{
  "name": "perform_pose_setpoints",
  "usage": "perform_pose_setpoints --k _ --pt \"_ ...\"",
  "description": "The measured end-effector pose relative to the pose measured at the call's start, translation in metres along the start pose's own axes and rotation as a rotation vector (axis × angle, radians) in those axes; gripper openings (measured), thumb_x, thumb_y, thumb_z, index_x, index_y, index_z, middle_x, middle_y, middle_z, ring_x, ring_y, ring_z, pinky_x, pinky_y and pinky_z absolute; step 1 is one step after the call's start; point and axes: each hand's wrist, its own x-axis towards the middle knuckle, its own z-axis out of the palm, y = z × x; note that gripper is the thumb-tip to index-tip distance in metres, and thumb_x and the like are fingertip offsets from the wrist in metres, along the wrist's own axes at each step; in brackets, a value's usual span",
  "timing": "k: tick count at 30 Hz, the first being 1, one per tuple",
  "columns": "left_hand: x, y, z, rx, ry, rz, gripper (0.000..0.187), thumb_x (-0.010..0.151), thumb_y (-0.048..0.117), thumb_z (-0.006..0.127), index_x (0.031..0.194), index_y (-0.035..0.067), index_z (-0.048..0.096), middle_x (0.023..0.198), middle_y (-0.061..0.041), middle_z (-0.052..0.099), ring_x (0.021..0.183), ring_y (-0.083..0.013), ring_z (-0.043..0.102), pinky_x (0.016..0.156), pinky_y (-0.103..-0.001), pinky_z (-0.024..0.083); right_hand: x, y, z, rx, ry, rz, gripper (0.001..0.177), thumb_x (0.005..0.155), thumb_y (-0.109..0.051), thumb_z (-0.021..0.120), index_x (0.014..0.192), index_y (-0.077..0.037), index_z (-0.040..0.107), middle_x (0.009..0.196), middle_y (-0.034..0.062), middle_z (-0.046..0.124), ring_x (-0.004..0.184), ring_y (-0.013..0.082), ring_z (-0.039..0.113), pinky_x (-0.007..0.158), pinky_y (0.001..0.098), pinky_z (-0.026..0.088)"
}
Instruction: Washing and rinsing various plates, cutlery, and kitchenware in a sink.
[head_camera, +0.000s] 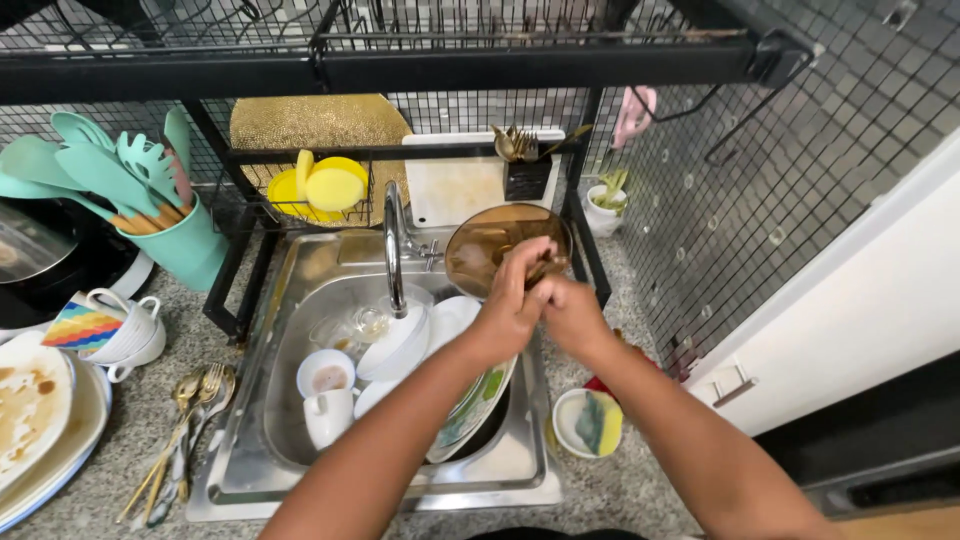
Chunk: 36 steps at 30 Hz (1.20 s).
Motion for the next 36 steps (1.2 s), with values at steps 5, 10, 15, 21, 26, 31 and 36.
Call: perform_pose_setpoints --k 5,10,15,21,26,31,36 --pt "0.054 0.004 -0.007 0.157 -0.108 -0.019 0.047 0.098 0.011 0.061 0.145 0.012 0.055 0.147 -0.014 0.058 0.141 -0.0330 0.050 0.120 -0.044 0.033 0.047 0.017 -0.029 -0.076 0.086 -0.144 0.011 0.091 -0.002 0.062 0.099 -0.003 0.069 0.095 0.0136 0.073 0.085 0.0251 0.071 0.075 0.0370 0.056" --pt "0.100 -0.001 -0.010 0.095 -0.111 -0.169 0.057 0.094 0.002 0.063 0.148 0.014 0.051 0.150 -0.014 0.053 0.134 -0.0308 0.056 0.112 -0.037 0.044 0.094 0.001 -0.058 -0.201 0.212 -0.207 0.015 0.091 -0.006 0.067 0.105 -0.005 0.072 0.095 0.0161 0.073 0.083 0.0284 0.073 0.074 0.0378 0.056" --pt "0.144 -0.064 -0.010 0.292 0.051 -0.171 0.056 0.093 0.005 0.064 0.148 0.012 0.052 0.145 -0.015 0.059 0.131 -0.0337 0.060 0.112 -0.040 0.046 0.142 0.015 -0.066 -0.053 0.212 -0.213 0.013 0.094 -0.008 0.070 0.105 -0.001 0.072 0.098 0.0124 0.075 0.081 0.0207 0.074 0.072 0.0327 0.058" --pt "0.184 -0.050 -0.030 0.829 0.026 -0.095 0.052 0.088 0.012 0.065 0.139 0.013 0.057 0.144 -0.013 0.056 0.137 -0.0392 0.044 0.114 -0.046 0.035 0.186 0.023 -0.073 0.012 0.293 -0.195 0.011 0.096 -0.007 0.073 0.103 0.002 0.073 0.098 0.0102 0.076 0.075 0.0144 0.071 0.070 0.0293 0.058" --pt "0.214 -0.074 -0.027 0.824 -0.209 -0.432 0.039 0.102 0.028 0.057 0.140 0.019 0.058 0.153 -0.009 0.053 0.147 -0.0308 0.043 0.122 -0.043 0.035 0.222 0.051 -0.075 0.054 0.297 -0.160 0.013 0.097 -0.007 0.069 0.108 -0.001 0.072 0.097 0.0114 0.075 0.080 0.0143 0.073 0.071 0.0295 0.060" --pt "0.241 -0.069 -0.025 0.835 -0.194 -0.398 0.045 0.108 0.042 0.034 0.147 0.025 0.049 0.159 -0.005 0.043 0.150 -0.0332 0.033 0.126 -0.049 0.024 0.252 0.104 -0.073 -0.382 0.343 -0.523 0.020 0.092 0.001 0.067 0.111 -0.002 0.070 0.108 0.0151 0.070 0.104 0.0338 0.065 0.095 0.0432 0.050" --pt "0.247 -0.204 0.001 0.976 -0.174 -0.188 0.052 0.106 0.043 0.034 0.150 0.019 0.044 0.159 -0.011 0.036 0.149 -0.0337 0.031 0.122 -0.052 0.022 0.280 0.171 -0.054 -0.844 0.416 -0.567 0.014 0.092 -0.008 0.064 0.105 -0.005 0.065 0.103 0.0135 0.066 0.102 0.0324 0.062 0.093 0.0451 0.049"
